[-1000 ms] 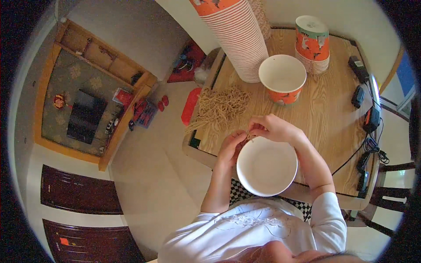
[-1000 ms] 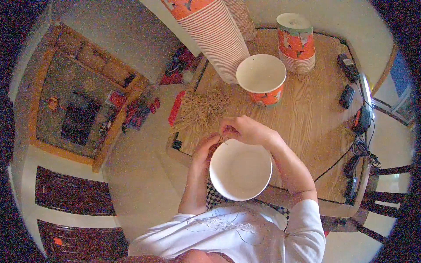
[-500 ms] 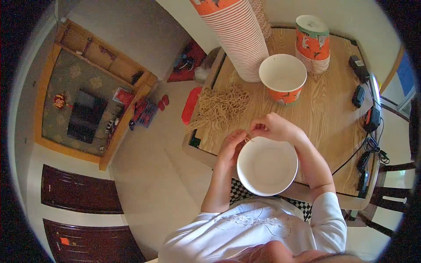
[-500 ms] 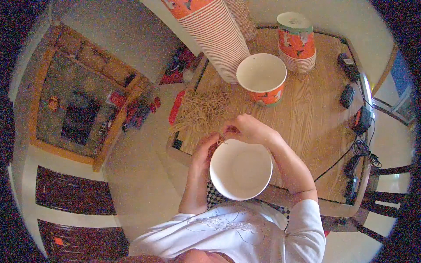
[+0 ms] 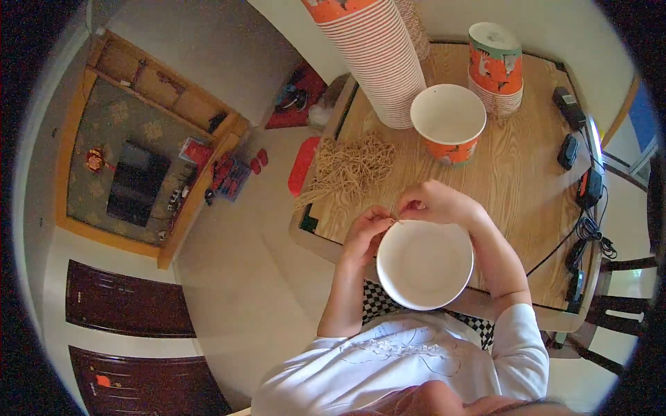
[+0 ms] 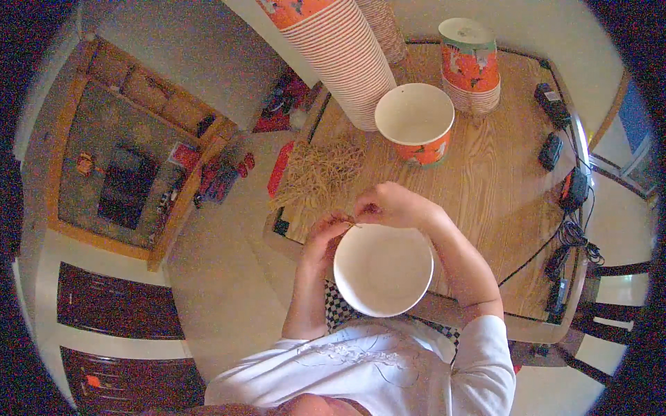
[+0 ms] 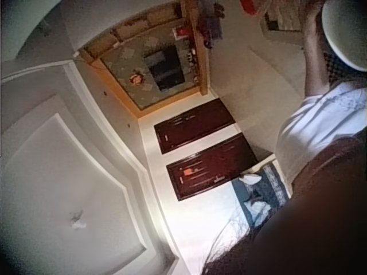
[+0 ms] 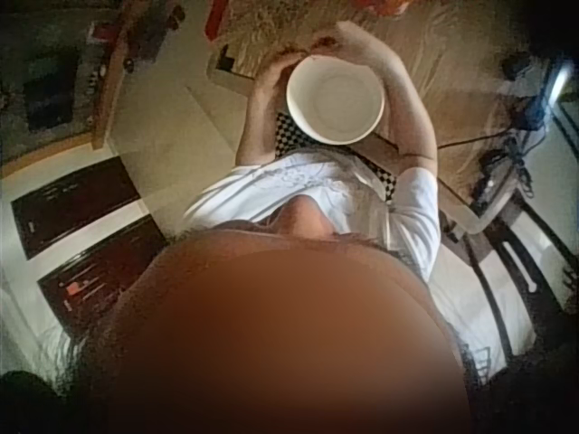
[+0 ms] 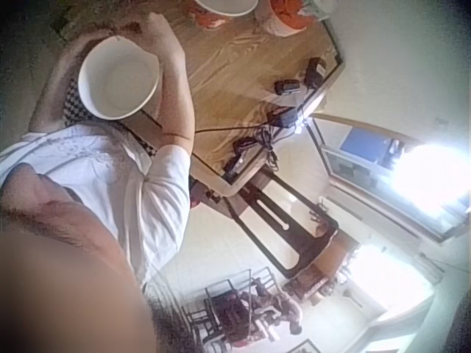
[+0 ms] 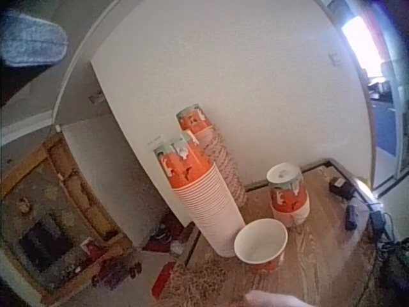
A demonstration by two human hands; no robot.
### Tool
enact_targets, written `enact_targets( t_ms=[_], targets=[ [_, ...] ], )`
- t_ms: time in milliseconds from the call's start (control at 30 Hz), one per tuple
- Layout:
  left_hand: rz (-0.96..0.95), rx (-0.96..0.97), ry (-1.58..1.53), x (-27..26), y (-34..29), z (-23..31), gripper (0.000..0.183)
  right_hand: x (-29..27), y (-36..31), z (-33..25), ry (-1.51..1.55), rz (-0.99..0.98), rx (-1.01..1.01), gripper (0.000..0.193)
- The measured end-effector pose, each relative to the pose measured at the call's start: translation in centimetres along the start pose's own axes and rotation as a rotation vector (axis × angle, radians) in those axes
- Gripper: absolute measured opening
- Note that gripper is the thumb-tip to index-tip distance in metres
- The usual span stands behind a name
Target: Attaching thin white strings to the pre-drilled holes in the rims of paper bowls.
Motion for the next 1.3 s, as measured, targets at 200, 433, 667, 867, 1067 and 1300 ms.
enact_targets(
  t_ms=[200, 433, 667, 867, 1067, 1300],
  targets=[
    [0.043, 0.068, 0.218, 1.5, -0.5, 1.5, 0.016, -0.3, -0.1, -0.3, -0.007, 0.033, -0.016, 0.015],
    [0.164, 0.041, 0.306, -0.4, -0.2, 0.7, 0.014, -0.3, 0.0, -0.6, -0.012, 0.062, -0.038, 0.015],
    [0.198, 0.087, 0.208, 0.0, -0.2, 0.5, 0.012, -0.1, -0.2, -0.6, -0.004, 0.04, 0.004, 0.016],
    [0.156, 0.111, 0.242, 0.1, 0.4, 0.6, 0.011, -0.3, 0.1, -0.8, 0.006, 0.021, 0.011, 0.018],
    [0.159, 0.143, 0.382, 0.8, 0.0, 1.5, 0.011, -0.4, 0.0, -0.7, 0.0, 0.04, 0.014, 0.018],
    [0.131, 0.045, 0.359, 0.8, -0.2, 1.3, 0.017, -0.4, 0.0, -0.9, -0.018, 0.077, -0.056, 0.017]
  ],
)
Point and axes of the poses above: each hand's wrist, its own y-axis towards the middle knuckle, its own x-axis out of the palm, z = x × y, the point moved 7 cm from there along y, towards the middle knuckle, and after that the axes turned 3 degrees about x, right-handed, at the moved point
